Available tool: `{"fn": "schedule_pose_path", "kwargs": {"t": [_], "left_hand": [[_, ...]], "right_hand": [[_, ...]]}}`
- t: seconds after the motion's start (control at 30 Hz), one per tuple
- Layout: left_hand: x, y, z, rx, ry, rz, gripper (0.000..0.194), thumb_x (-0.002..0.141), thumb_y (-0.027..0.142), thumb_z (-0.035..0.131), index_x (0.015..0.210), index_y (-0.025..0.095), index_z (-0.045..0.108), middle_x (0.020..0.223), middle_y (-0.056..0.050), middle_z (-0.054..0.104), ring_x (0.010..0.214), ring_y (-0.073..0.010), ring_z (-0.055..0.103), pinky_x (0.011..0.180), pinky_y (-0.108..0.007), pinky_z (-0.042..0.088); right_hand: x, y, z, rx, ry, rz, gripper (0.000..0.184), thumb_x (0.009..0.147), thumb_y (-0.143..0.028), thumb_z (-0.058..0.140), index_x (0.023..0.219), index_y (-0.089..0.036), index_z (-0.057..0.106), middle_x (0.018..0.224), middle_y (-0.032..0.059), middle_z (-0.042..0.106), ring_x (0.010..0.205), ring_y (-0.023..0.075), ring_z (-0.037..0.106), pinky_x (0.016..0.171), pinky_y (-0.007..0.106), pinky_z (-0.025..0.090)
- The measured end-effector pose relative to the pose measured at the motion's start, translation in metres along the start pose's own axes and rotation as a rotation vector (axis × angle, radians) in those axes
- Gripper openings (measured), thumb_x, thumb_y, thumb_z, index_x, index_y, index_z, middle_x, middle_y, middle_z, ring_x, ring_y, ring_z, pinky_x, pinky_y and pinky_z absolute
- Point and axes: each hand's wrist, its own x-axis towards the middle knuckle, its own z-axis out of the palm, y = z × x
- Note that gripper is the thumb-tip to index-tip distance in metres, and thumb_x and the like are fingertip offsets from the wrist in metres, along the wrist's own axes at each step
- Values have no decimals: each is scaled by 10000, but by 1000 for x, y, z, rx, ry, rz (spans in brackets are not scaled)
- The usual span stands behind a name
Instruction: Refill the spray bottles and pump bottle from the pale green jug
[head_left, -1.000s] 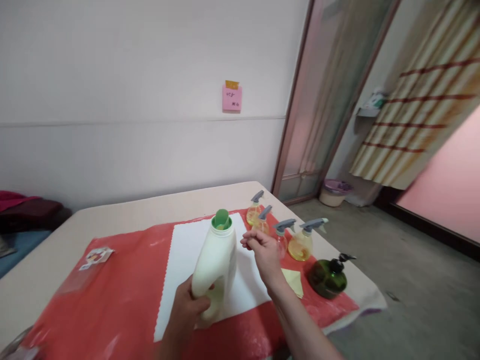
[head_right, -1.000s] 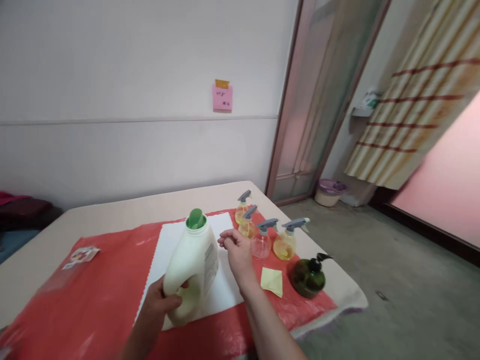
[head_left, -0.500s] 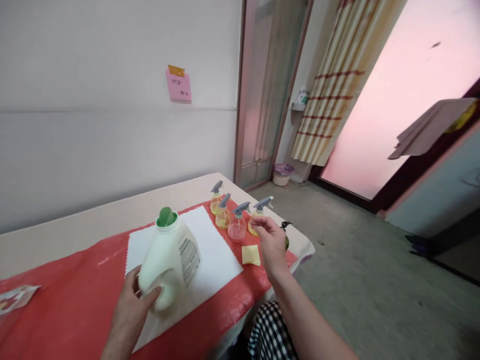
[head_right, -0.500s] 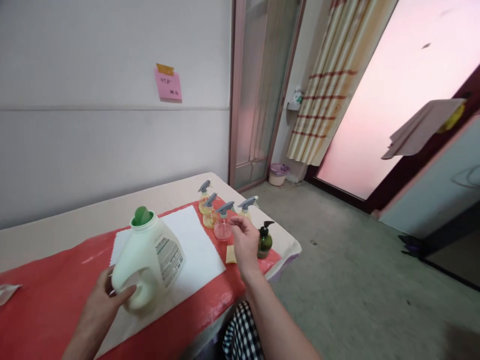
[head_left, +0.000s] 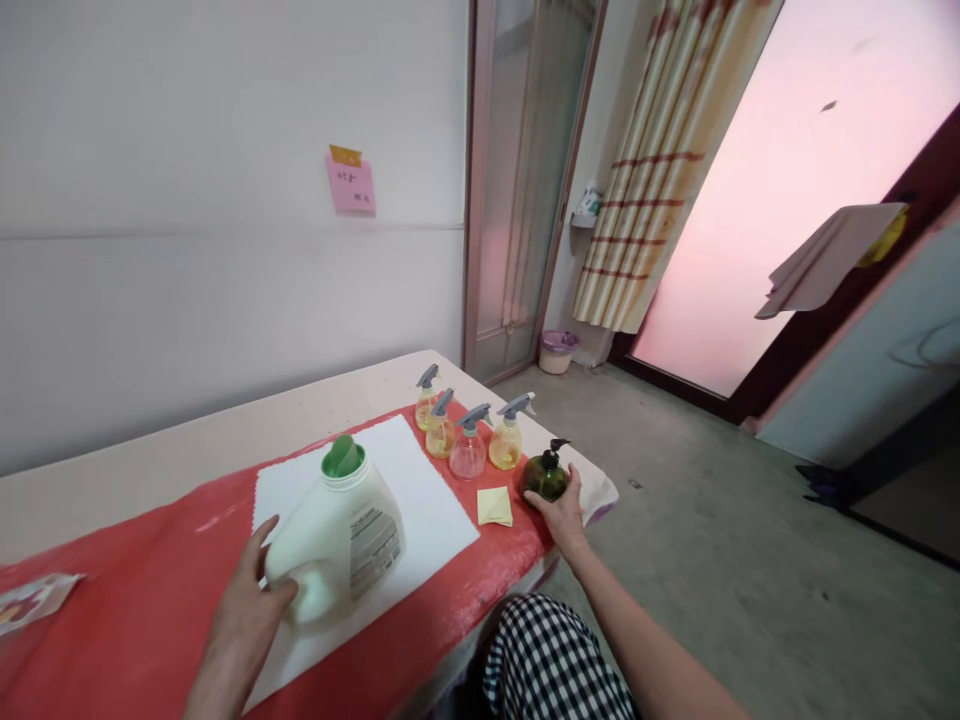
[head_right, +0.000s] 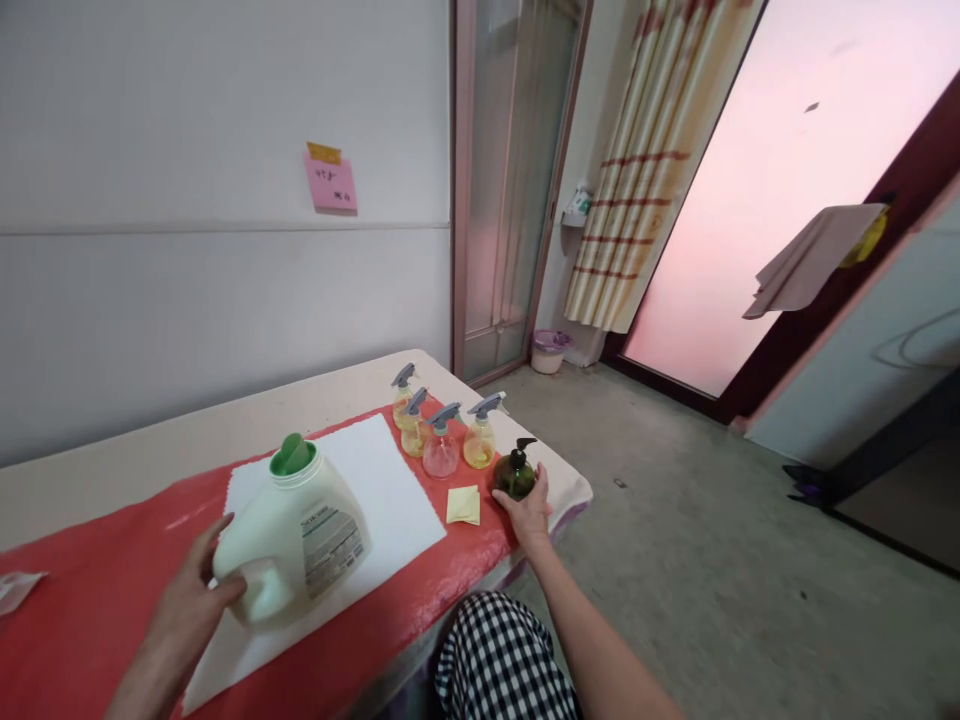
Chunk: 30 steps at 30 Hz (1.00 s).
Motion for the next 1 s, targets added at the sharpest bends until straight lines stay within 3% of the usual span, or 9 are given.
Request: {"fn": "schedule_pose_path", "kwargs": {"t": [0.23,0.37,0.43,0.5,0.57,0.67,0.77,0.87,1.0], "left_hand": [[-18,11,5,-142,186,142,979,635,322,695,1551,212,367,1582,-167,435,1437,-375,459,1180,-530,398],[-53,40,3,-27,502,393,803,748,379,705,1493,185,474,1559,-168,466,1451,-395,431,1215,-560,346],[-76,59,6,-51,508,524,681,798,373,698,1433,195,531,1556,-158,477,1456,-375,430,1238,-545,313],[-97,79,13,-185,402,552,509,812,365,706,1298,233,635,1485,-126,562,1439,-352,464,1245,-513,316],[-114,96,20,-355,155,454,481,772,357,771,1234,246,692,1397,-126,643,1362,-363,550,1188,-500,408],[-126,110,30,-526,-252,313,737,723,350,841,1410,218,611,1441,-167,625,1349,-392,572,1153,-523,446],[-125,111,36,-590,-462,270,893,689,307,868,1508,212,524,1501,-157,582,1422,-383,506,1196,-507,398],[-117,103,34,-589,-469,275,577,727,323,830,1279,196,723,1288,-138,734,1269,-360,642,1136,-474,465],[-104,93,21,-667,-159,126,436,643,362,889,1020,180,769,999,-103,802,957,-309,750,880,-403,603]], "right_hand": [[1,-12,4,55,-28,69,927,577,-581,775,1330,-233,361,1328,154,548,1232,334,566,1115,538,410],[-9,-46,-8,95,-66,38,881,601,-541,780,1318,-224,377,1308,163,574,1205,332,599,1099,548,437],[-23,-72,-14,128,-117,-11,879,591,-509,800,1324,-232,401,1323,153,584,1226,329,599,1106,535,444],[-44,-101,-19,174,-216,-72,885,595,-472,820,1348,-241,417,1344,141,591,1258,327,592,1117,523,450],[-71,-129,-21,239,-407,-134,898,624,-408,834,1396,-242,408,1358,147,595,1272,335,594,1117,534,458],[-114,-160,-17,325,-633,-171,881,649,-322,826,1418,-267,401,1328,134,625,1212,353,640,1056,543,514],[-148,-175,-7,335,-750,-211,870,649,-268,821,1407,-316,396,1272,101,665,1052,337,710,890,492,604],[-161,-177,4,275,-751,-284,876,635,-235,834,1403,-342,427,1228,90,686,985,330,722,814,475,619],[-154,-172,14,157,-613,-508,719,707,-282,810,1366,-316,523,1252,110,673,1115,369,668,932,551,571]]}}
